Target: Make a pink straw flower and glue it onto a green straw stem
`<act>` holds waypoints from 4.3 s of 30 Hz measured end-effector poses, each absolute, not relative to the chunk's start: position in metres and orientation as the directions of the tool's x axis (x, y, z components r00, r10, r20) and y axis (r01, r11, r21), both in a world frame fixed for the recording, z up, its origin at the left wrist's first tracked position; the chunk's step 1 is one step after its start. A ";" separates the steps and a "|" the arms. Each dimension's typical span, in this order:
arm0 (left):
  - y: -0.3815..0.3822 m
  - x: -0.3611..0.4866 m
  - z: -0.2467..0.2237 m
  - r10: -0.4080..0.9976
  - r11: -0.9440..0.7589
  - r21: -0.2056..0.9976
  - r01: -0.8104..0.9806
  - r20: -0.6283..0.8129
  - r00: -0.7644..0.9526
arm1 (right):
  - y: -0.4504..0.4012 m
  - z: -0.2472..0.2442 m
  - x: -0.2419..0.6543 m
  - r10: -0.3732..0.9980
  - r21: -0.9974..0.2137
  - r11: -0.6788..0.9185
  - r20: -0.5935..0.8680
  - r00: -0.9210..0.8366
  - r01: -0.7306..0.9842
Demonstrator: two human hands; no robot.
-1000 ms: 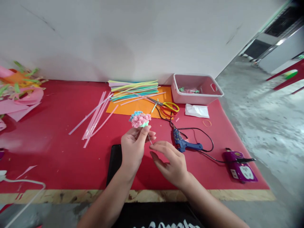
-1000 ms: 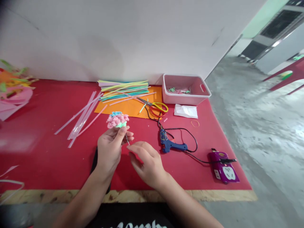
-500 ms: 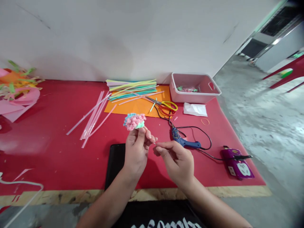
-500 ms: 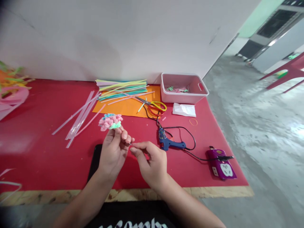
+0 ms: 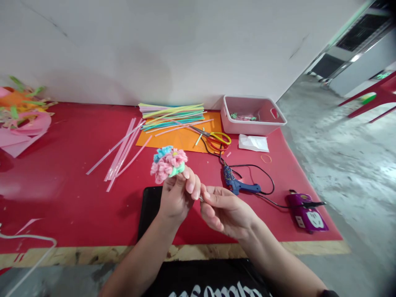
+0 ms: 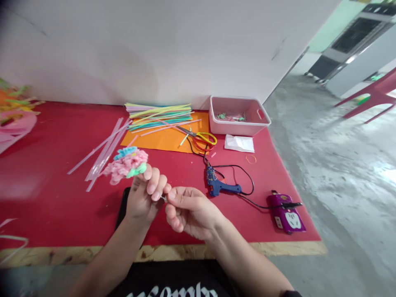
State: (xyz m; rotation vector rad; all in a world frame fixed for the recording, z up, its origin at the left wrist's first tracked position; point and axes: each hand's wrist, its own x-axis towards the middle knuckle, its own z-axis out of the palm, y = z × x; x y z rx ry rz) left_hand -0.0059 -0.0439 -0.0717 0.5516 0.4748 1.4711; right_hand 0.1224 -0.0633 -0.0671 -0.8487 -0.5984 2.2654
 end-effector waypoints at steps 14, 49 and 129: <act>-0.045 -0.002 -0.069 0.996 0.056 0.634 -0.771 -0.092 -0.003 | -0.067 -0.094 0.114 0.992 -0.998 0.055 0.058 0.108 0.027; -0.040 0.005 -0.064 0.996 0.008 0.616 -0.787 -0.078 -0.051 | -0.061 -0.085 0.122 0.981 -0.938 0.195 0.183 -0.068 0.286; -0.038 -0.017 -0.059 0.924 0.382 0.545 -0.746 -0.253 0.287 | -0.082 -0.084 0.120 0.837 -0.704 0.521 0.311 -0.451 0.482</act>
